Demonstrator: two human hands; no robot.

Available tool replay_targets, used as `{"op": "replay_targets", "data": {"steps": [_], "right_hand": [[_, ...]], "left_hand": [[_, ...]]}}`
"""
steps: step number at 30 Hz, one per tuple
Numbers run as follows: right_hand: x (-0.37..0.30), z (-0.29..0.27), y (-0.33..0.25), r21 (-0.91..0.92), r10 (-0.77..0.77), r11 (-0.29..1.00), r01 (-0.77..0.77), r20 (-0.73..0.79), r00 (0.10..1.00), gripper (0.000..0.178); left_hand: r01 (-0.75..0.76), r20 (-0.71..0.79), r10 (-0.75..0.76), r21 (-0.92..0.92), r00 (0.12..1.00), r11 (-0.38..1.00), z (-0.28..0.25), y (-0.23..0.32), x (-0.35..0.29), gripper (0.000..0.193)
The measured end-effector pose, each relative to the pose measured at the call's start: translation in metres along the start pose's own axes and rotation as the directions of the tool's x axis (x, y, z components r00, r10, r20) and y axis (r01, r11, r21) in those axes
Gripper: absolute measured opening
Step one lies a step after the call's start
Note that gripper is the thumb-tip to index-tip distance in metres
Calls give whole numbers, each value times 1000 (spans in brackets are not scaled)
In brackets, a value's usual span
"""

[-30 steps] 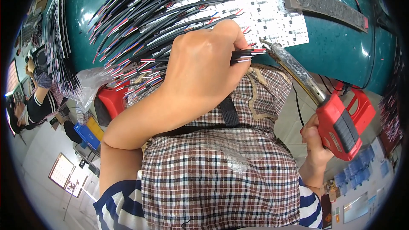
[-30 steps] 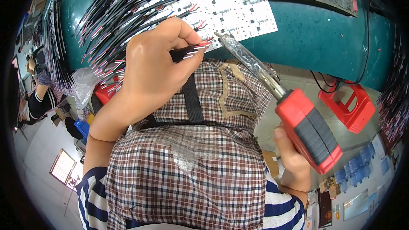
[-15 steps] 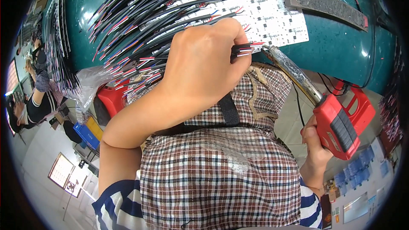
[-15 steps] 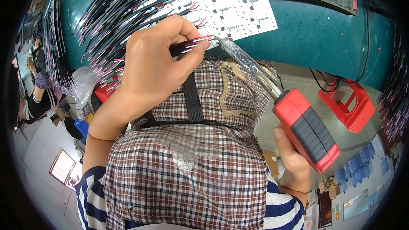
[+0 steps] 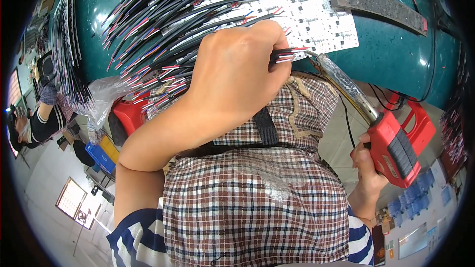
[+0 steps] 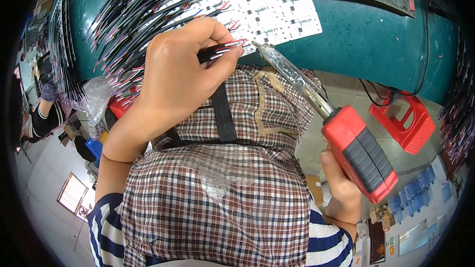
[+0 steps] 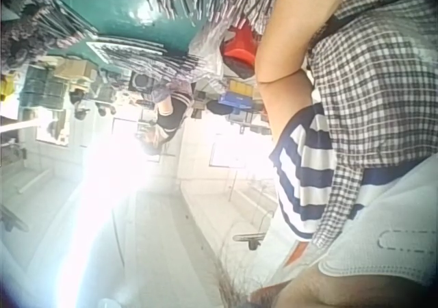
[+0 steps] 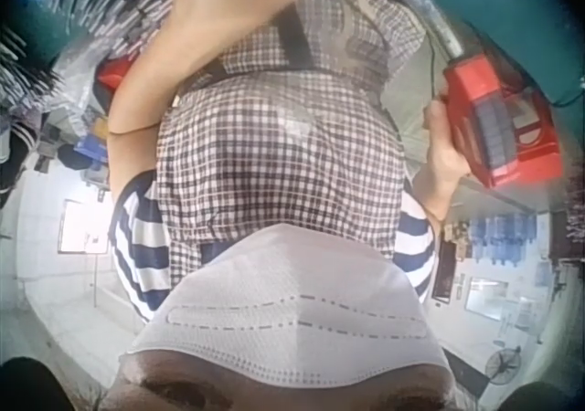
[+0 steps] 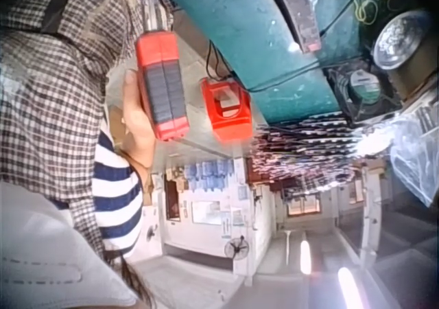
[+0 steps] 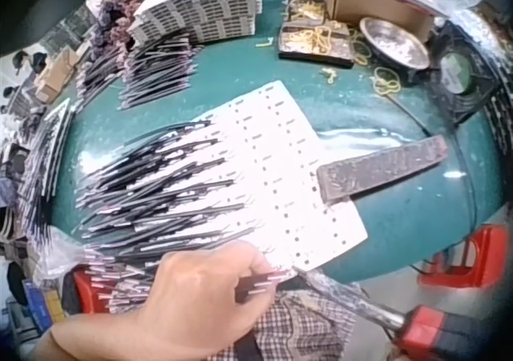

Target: The person takes bundles of wires and exposes their ends using a handheld heating tool, setting them down on the table and repeating the process on additional wire bundles.

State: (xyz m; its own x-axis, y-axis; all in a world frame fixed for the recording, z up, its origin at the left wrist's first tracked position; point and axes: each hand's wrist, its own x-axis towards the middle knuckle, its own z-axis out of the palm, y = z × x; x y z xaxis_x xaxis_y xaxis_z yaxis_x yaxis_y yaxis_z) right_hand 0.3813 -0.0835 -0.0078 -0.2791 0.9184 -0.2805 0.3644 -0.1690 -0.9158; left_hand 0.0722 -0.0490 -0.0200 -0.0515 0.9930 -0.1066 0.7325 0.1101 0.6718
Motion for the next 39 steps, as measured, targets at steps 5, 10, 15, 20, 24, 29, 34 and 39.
{"op": "replay_targets", "data": {"steps": [5, 10, 15, 20, 24, 29, 34, 39], "right_hand": [[8, 8, -12, 20, -13, 1000, 13, -13, 1000, 39], [2, 3, -3, 13, -19, 1000, 19, -14, 1000, 40], [1, 5, -7, 12, 3, 1000, -3, -51, 999, 38], [7, 9, -18, 106, 20, 994, -11, -94, 995, 22], [19, 18, -27, 139, 9, 990, 10, -137, 990, 21], [25, 14, -7, 257, -108, 959, 116, -47, 993, 10], [29, 11, -17, 283, 15, 959, 25, -136, 991, 10], [31, 13, 2, 231, -57, 968, 100, -184, 981, 11]], "left_hand": [[-33, 16, 33, -7, 999, 999, -2, -3, 2, 14], [-53, 16, 53, 1, 998, 999, -2, -2, 3, 14], [-63, 16, 63, 6, 998, 998, -1, -1, 2, 15], [-67, 35, 67, 0, 997, 998, -1, -3, 4, 15], [-49, 41, 50, -12, 998, 999, -3, -5, 4, 15], [-23, 176, 13, 54, 984, 998, -7, -8, 3, 8], [-91, -49, 99, 150, 994, 984, -56, -4, 21, 10], [-60, -371, 248, 450, 895, 891, -112, -50, 71, 16]]}}
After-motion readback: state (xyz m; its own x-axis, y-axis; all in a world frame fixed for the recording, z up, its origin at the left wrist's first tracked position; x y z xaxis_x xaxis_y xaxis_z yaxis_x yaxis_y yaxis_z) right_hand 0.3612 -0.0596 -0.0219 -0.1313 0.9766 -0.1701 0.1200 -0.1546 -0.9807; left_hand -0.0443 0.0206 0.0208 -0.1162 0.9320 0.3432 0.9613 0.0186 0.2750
